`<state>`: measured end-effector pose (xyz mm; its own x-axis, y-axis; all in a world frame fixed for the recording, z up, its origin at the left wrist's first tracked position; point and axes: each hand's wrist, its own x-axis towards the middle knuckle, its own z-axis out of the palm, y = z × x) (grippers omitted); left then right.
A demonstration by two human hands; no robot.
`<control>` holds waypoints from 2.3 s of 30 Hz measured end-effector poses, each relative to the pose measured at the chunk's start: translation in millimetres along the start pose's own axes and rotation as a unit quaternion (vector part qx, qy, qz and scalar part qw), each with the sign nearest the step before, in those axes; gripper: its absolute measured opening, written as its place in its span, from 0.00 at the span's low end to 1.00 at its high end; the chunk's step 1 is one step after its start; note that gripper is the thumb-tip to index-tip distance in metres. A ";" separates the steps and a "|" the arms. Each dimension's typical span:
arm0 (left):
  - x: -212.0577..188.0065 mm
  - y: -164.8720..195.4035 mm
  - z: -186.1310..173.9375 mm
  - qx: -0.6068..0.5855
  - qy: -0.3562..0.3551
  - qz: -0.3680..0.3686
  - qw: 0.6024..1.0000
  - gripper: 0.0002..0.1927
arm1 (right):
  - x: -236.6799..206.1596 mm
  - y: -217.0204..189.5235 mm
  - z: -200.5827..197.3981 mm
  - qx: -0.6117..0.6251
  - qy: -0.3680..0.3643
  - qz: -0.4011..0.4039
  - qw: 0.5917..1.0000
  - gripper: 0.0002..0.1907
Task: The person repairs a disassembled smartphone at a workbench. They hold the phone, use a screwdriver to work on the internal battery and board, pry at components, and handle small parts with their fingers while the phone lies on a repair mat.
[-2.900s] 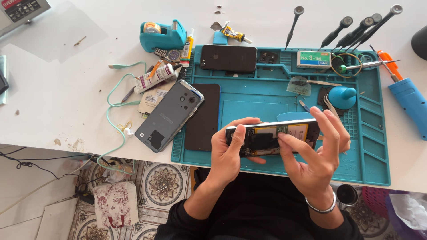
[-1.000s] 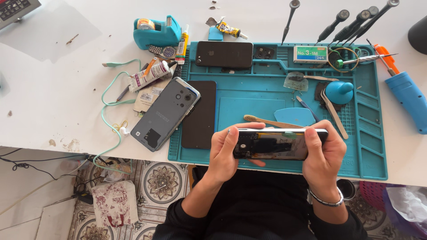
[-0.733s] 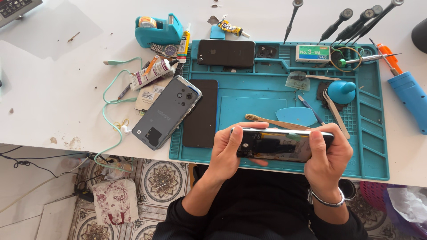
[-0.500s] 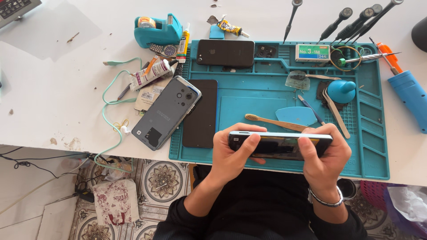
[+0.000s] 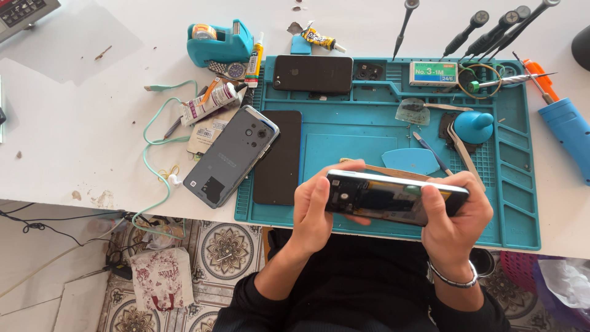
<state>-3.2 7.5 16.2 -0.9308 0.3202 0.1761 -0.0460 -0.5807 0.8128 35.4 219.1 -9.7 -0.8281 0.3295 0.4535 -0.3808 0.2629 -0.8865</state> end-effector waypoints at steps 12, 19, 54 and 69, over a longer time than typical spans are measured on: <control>-5.5 -6.5 -10.9 0.060 0.018 0.011 0.998 0.30 | -1.1 -3.0 4.0 0.049 0.004 0.047 0.998 0.10; -3.2 -4.4 -9.4 0.077 0.019 0.007 0.997 0.29 | -2.7 -2.2 3.8 0.020 0.007 -0.005 1.000 0.12; -15.1 6.5 -21.9 0.154 -0.058 0.232 0.959 0.21 | 3.6 -10.8 24.4 0.128 -0.091 -0.239 0.958 0.22; -17.2 3.7 -25.2 0.109 -0.067 0.186 0.974 0.27 | -11.8 -1.7 19.3 0.115 -0.053 -0.164 0.978 0.22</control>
<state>3.4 -19.0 2.2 -0.8120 0.2221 0.5397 0.3761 -0.5079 0.7750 38.0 197.3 -15.3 -0.6786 0.1626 0.7163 -0.7062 0.1237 -0.6971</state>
